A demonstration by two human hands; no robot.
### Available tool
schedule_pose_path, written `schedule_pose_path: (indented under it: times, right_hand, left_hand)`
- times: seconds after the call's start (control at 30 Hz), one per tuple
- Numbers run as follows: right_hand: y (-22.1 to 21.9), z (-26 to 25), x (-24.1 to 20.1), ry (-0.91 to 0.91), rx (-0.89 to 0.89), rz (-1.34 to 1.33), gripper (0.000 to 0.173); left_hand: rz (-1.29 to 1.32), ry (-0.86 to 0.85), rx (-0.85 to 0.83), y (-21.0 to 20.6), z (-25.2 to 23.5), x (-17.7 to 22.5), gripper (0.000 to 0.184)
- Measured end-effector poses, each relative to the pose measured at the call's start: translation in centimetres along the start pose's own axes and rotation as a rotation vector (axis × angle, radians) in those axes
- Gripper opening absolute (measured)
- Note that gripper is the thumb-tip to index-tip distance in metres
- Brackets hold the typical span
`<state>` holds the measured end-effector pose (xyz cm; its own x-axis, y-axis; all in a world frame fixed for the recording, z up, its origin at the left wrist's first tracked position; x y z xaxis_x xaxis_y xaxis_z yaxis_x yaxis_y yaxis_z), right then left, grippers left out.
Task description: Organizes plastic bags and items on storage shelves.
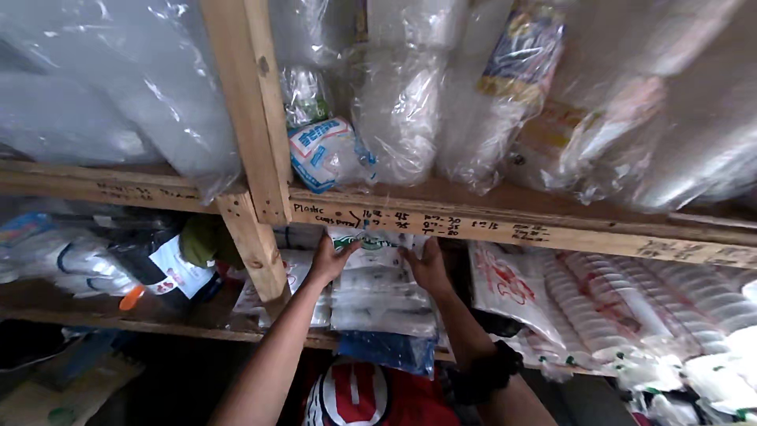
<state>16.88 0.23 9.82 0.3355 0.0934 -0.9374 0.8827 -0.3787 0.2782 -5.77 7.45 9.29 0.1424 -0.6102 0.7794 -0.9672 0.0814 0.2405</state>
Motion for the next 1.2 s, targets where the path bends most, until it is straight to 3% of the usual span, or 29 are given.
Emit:
schedule_pose_path:
  times: [0.07, 0.13, 0.23, 0.33, 0.47, 0.53, 0.63, 0.8, 1.0, 1.2]
  right_hand:
    - [-0.3, -0.2, 1.8, -0.060, -0.045, -0.013, 0.091]
    - [-0.9, 0.7, 3.2, -0.151, -0.104, -0.025, 0.092]
    - [-1.2, 1.3, 2.3, -0.212, -0.110, 0.008, 0.087]
    - [-2.0, 2.0, 2.7, -0.158, -0.072, -0.027, 0.087]
    - [-1.5, 1.1, 1.0, -0.081, -0.118, 0.039, 0.078]
    - [-0.5, 0.1, -1.3, -0.165, -0.185, 0.027, 0.078]
    - [0.2, -1.7, -2.3, -0.331, -0.199, -0.034, 0.075]
    - [0.3, -1.4, 0.3, -0.523, -0.268, 0.242, 0.066]
    - [2.1, -0.9, 1.5, -0.467, -0.271, 0.103, 0.059]
    - [4.8, -0.1, 3.0, -0.709, -0.191, -0.170, 0.044]
  left_hand:
    - [0.044, -0.043, 0.035, -0.8, 0.7, -2.8, 0.097]
    - [0.097, -0.044, 0.071, -1.5, 2.4, -4.4, 0.097]
    - [0.196, 0.042, 0.144, -2.8, 3.5, -3.3, 0.089]
    - [0.241, 0.101, 0.213, -4.3, 4.4, -2.9, 0.085]
    - [0.063, -0.026, 0.074, -3.2, 3.2, -2.9, 0.077]
    - [-0.028, -0.022, -0.010, -1.6, 1.5, -1.3, 0.072]
    - [0.013, 0.210, 0.002, -0.4, -0.1, 0.5, 0.057]
    - [-0.007, 0.541, -0.094, -2.0, 1.0, -3.8, 0.055]
    - [-0.047, 0.621, -0.129, -2.2, -0.5, -1.9, 0.055]
    - [-0.048, 0.649, -0.055, -1.1, -1.6, -2.5, 0.069]
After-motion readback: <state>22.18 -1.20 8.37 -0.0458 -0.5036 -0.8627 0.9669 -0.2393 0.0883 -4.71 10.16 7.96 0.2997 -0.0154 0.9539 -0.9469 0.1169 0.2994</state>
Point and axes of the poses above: each hand's wrist, its own z-axis away from the middle knuckle, its own y-axis out of the back of the hand, x = y × z, the point moved 1 cm from there along -z, towards the middle knuckle, and after that the axes turned 14 degrees about -y, right-handed, at the moved point
